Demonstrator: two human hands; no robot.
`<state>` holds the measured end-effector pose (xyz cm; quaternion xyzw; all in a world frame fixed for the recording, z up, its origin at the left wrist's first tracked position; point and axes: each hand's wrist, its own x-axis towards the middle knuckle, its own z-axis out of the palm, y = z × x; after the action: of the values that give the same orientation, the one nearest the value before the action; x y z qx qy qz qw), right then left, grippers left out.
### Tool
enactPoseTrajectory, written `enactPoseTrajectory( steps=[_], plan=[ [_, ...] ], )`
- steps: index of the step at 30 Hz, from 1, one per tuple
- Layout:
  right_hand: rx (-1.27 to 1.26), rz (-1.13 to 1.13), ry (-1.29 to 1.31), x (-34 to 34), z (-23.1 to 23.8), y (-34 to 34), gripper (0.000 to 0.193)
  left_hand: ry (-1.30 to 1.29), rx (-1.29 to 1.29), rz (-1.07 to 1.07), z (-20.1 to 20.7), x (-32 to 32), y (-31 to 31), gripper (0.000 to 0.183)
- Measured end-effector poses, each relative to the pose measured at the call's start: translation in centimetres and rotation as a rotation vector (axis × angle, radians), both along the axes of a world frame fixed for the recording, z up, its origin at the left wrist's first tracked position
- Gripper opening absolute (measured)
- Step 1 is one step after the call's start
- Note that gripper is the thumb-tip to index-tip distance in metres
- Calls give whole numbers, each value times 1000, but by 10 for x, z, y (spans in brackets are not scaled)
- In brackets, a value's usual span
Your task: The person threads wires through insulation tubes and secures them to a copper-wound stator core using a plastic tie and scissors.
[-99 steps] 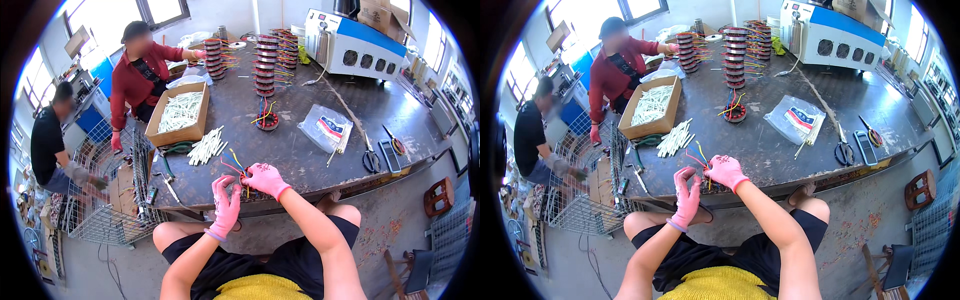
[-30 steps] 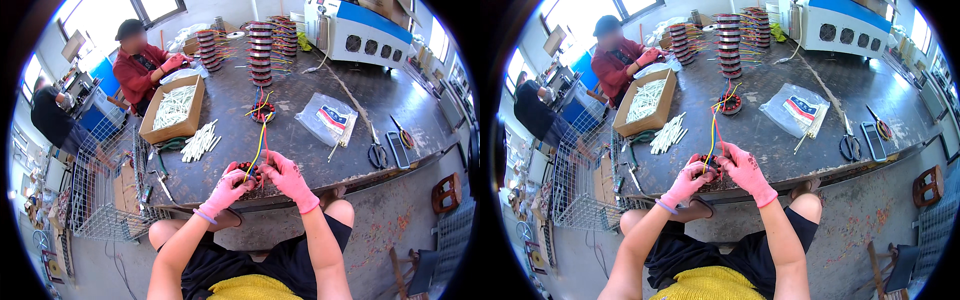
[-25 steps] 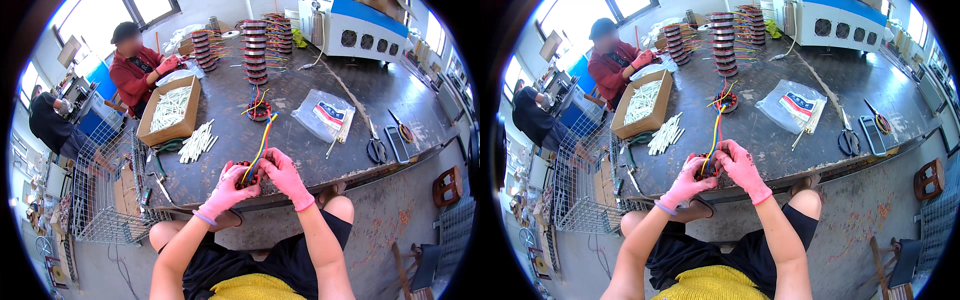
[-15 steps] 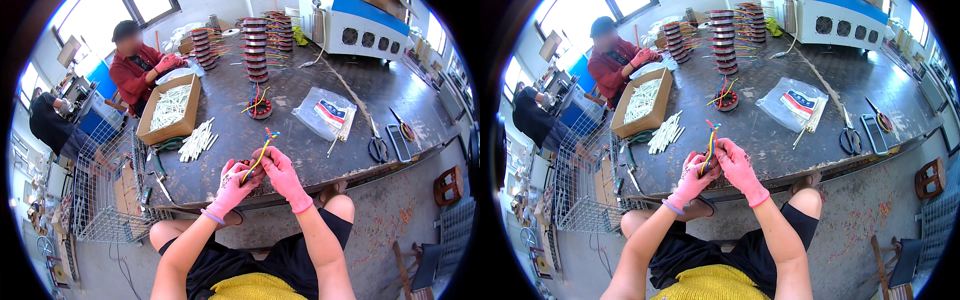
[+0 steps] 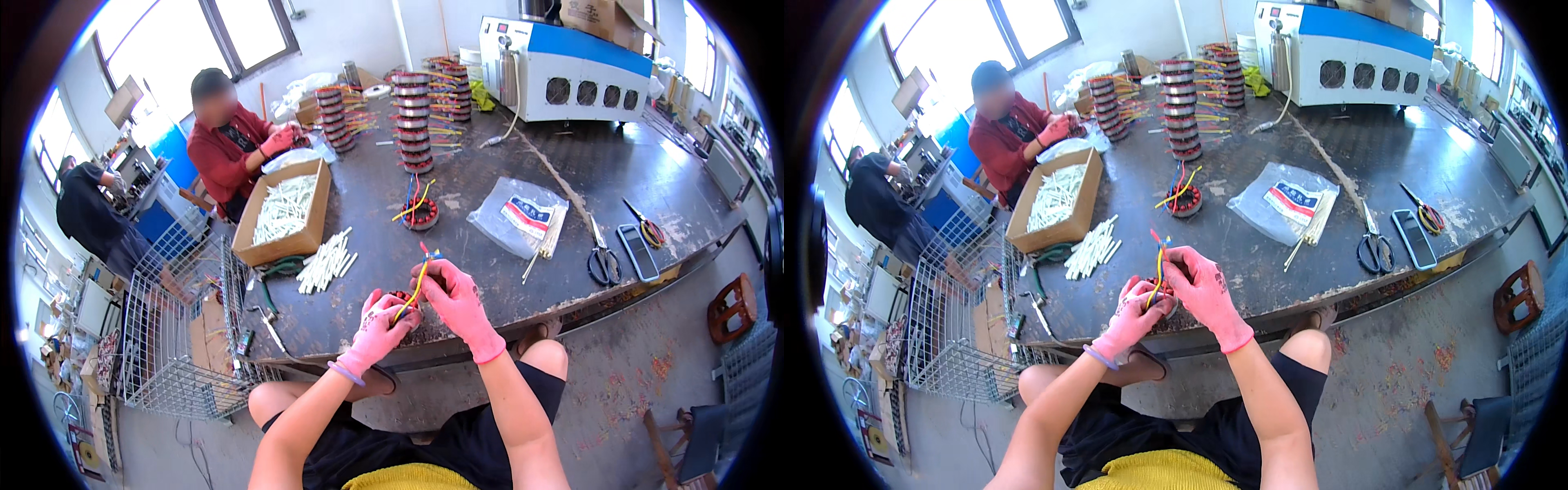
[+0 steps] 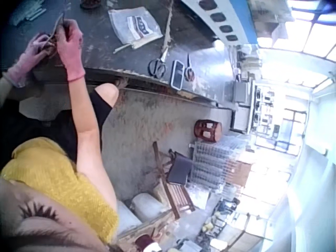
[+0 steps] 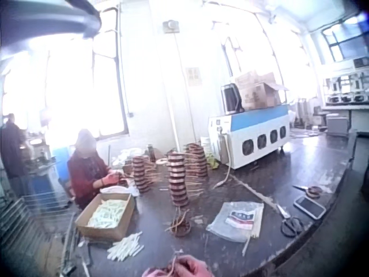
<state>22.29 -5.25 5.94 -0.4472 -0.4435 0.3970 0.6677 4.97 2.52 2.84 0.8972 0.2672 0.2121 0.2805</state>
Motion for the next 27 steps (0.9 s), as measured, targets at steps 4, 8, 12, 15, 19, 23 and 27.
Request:
enactPoseTrajectory(
  steps=[4,8,12,15,19,23,27],
  plan=[
    [144,-106,-112,-5,24,-6,18,-153,108,-72,28,10,1,23],
    [290,-246,-378,-9,41,-8,16,-375,-241,-101,40,15,3,21],
    [150,-5,34,-7,41,-16,16,-659,-764,32,49,20,-11,30],
    [161,14,26,-5,50,-21,22,-690,-717,30,43,15,-6,34],
    [4,65,-109,-8,70,-20,27,-534,-686,-66,44,11,-13,29],
    [-64,222,-135,-6,78,-10,25,-433,-848,-163,53,0,-9,26],
    [16,139,-287,-7,81,-2,11,-337,-796,-189,52,-6,1,27]
  ],
)
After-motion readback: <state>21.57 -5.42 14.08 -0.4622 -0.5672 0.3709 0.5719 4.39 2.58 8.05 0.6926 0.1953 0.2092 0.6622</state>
